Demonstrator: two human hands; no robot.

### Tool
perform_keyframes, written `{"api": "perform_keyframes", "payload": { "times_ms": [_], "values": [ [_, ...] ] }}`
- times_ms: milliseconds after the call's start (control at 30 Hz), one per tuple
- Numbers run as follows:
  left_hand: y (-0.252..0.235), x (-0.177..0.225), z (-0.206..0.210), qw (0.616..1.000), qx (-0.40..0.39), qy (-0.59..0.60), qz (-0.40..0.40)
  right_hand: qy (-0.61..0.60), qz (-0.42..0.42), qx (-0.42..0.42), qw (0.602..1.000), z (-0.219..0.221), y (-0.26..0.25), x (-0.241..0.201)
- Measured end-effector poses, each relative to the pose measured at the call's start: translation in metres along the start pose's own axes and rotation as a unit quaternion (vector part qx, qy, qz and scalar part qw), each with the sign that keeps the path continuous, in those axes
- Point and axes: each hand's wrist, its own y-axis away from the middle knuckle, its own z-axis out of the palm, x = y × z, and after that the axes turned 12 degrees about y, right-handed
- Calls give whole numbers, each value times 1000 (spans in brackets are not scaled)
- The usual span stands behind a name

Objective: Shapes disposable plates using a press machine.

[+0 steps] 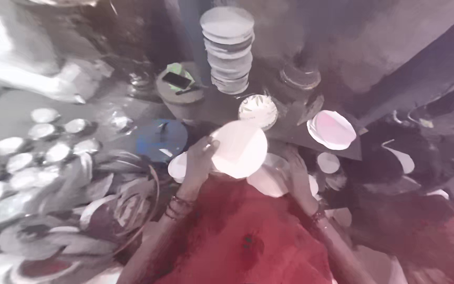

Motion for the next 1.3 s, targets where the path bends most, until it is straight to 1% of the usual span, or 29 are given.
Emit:
{"api": "perform_keyframes", "payload": {
  "times_ms": [33,67,100,167,200,233,267,300,333,367,400,467,533,600,667,700,733,800,867,900,933,1000,1067,1100,1133,1200,1233,1267,1300],
  "values": [
    [-3,2,-6,1000,18,9,11,34,60,-105,992,-5,-5,3],
    [-6,6,-11,999,39,7,24,48,97,-157,982,-7,-8,5],
    [-9,12,-15,998,58,-2,26,51,104,-143,983,-5,-7,7],
    [-11,28,-17,996,81,-40,4,34,74,-27,996,-1,-1,9],
    [-13,22,-24,995,79,-55,32,-3,72,16,997,-5,2,5],
    [-16,16,-29,994,73,-60,54,-62,79,57,993,-12,6,-1],
    [-16,13,-28,995,72,-51,49,-146,88,92,981,-20,9,-8],
    [-15,13,-24,997,75,-22,14,-244,87,121,958,-29,12,-14],
    [-14,9,-24,998,68,-5,-17,-327,57,158,930,-37,16,-20],
    [-11,5,-22,998,42,10,-44,-354,-15,207,912,-43,18,-23],
    [-7,6,-15,997,12,29,-64,-334,-106,245,904,-49,17,-24],
    [4,10,5,989,-42,85,-115,-208,-276,287,893,-57,11,-25],
    [15,6,21,973,-102,149,-142,-133,-349,259,891,-51,10,-27],
    [23,1,34,962,-135,182,-152,-130,-333,188,915,-44,15,-27],
    [27,-2,37,957,-167,179,-154,-197,-253,140,937,-39,19,-20],
    [28,-4,36,952,-209,164,-150,-243,-198,114,943,-39,21,-16],
    [28,-7,34,944,-262,139,-145,-290,-145,76,943,-40,23,-14],
    [30,-9,34,916,-356,121,-142,-388,-58,-9,920,-45,26,-18],
    [32,-6,40,892,-409,139,-134,-425,-34,-69,902,-45,28,-27],
    [32,-5,45,892,-414,132,-125,-420,-43,-72,904,-44,28,-30],
    [33,-4,49,901,-408,97,-110,-389,-39,-58,919,-43,28,-34],
    [35,2,59,918,-388,-45,-68,-251,1,-4,968,-44,32,-49],
    [36,14,67,907,-381,-178,-39,-118,12,38,992,-43,38,-65],
    [36,18,68,904,-380,-189,-46,-106,16,41,993,-44,42,-69],
    [33,17,67,908,-383,-152,-69,-122,16,49,991,-43,45,-68],
    [28,12,63,896,-390,1,-212,-184,-25,85,979,-38,50,-55],
    [29,11,65,886,-365,42,-284,-215,-52,83,972,-38,50,-45],
    [30,10,67,879,-345,37,-327,-239,-76,72,965,-40,48,-33],
    [28,9,70,877,-349,-10,-330,-246,-87,72,963,-41,43,-17]
  ]
}}
